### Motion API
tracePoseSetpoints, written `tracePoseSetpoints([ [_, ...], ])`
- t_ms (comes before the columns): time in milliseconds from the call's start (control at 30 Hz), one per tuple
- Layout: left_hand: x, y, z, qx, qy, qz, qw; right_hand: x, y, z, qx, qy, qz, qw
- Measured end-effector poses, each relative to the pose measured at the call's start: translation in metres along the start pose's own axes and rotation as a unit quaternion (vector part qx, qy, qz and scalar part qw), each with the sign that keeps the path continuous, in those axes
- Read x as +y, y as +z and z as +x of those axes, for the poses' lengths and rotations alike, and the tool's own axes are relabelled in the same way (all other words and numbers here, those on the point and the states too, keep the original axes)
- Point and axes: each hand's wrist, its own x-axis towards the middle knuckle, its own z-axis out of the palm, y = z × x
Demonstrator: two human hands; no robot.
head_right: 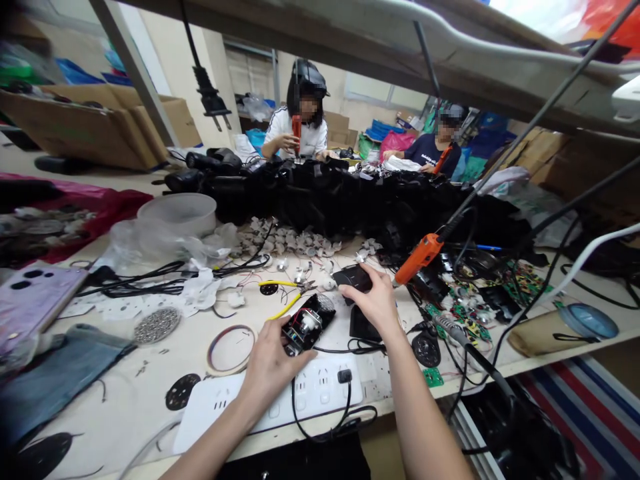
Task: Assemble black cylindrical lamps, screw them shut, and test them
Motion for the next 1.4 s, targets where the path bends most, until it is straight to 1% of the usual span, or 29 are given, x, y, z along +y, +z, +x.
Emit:
tracePoseSetpoints([
  [67, 0.000, 0.000, 0.000, -0.011, -0.005, 0.022, 1.000, 0.009, 0.008, 0.006, 0.038, 0.009, -0.126, 0.991],
  [133, -0.001, 0.000, 0.000, -0.015, -0.007, 0.030, 0.999, 0.017, 0.016, 0.010, 0.045, 0.014, -0.193, 0.980],
  [267, -0.004, 0.001, 0.000, -0.013, -0.005, 0.032, 0.999, 0.028, 0.025, 0.012, 0.032, 0.000, -0.207, 0.978],
  [367, -0.005, 0.000, 0.000, -0.012, -0.004, 0.025, 1.000, 0.028, 0.025, 0.009, 0.018, -0.026, -0.199, 0.980],
  [467, -0.004, -0.001, 0.000, -0.019, -0.013, 0.024, 0.999, 0.020, 0.022, 0.001, 0.005, -0.061, -0.175, 0.983],
  [533, -0.003, -0.002, 0.000, -0.024, -0.022, 0.029, 0.999, 0.013, 0.022, -0.009, -0.014, -0.084, -0.149, 0.985],
  [667, 0.001, -0.002, 0.001, -0.034, -0.036, 0.038, 0.998, 0.001, 0.025, -0.040, -0.094, -0.109, -0.084, 0.986],
  [733, 0.003, -0.003, 0.001, -0.040, -0.045, 0.044, 0.997, -0.002, 0.028, -0.053, -0.131, -0.099, -0.050, 0.985],
  [833, 0.006, -0.004, 0.002, -0.044, -0.054, 0.037, 0.997, -0.002, 0.034, -0.064, -0.165, -0.048, 0.001, 0.985],
  [933, 0.006, -0.005, 0.002, -0.042, -0.072, -0.005, 0.997, -0.002, 0.039, -0.067, -0.166, -0.003, 0.041, 0.985],
  [1000, 0.006, -0.007, 0.002, -0.044, -0.081, -0.070, 0.993, -0.003, 0.041, -0.068, -0.156, 0.011, 0.077, 0.985],
  [1100, 0.005, -0.007, 0.002, -0.042, -0.078, -0.174, 0.981, -0.008, 0.043, -0.068, -0.134, 0.016, 0.134, 0.982],
  [1200, 0.005, -0.006, 0.002, -0.035, -0.051, -0.219, 0.974, -0.013, 0.043, -0.069, -0.111, 0.014, 0.180, 0.977],
  [1267, 0.005, -0.005, 0.002, -0.040, -0.042, -0.248, 0.967, -0.015, 0.043, -0.069, -0.095, 0.014, 0.202, 0.975],
  [1400, 0.009, -0.005, 0.001, -0.066, -0.062, -0.339, 0.936, -0.016, 0.041, -0.070, -0.086, 0.009, 0.213, 0.973],
])
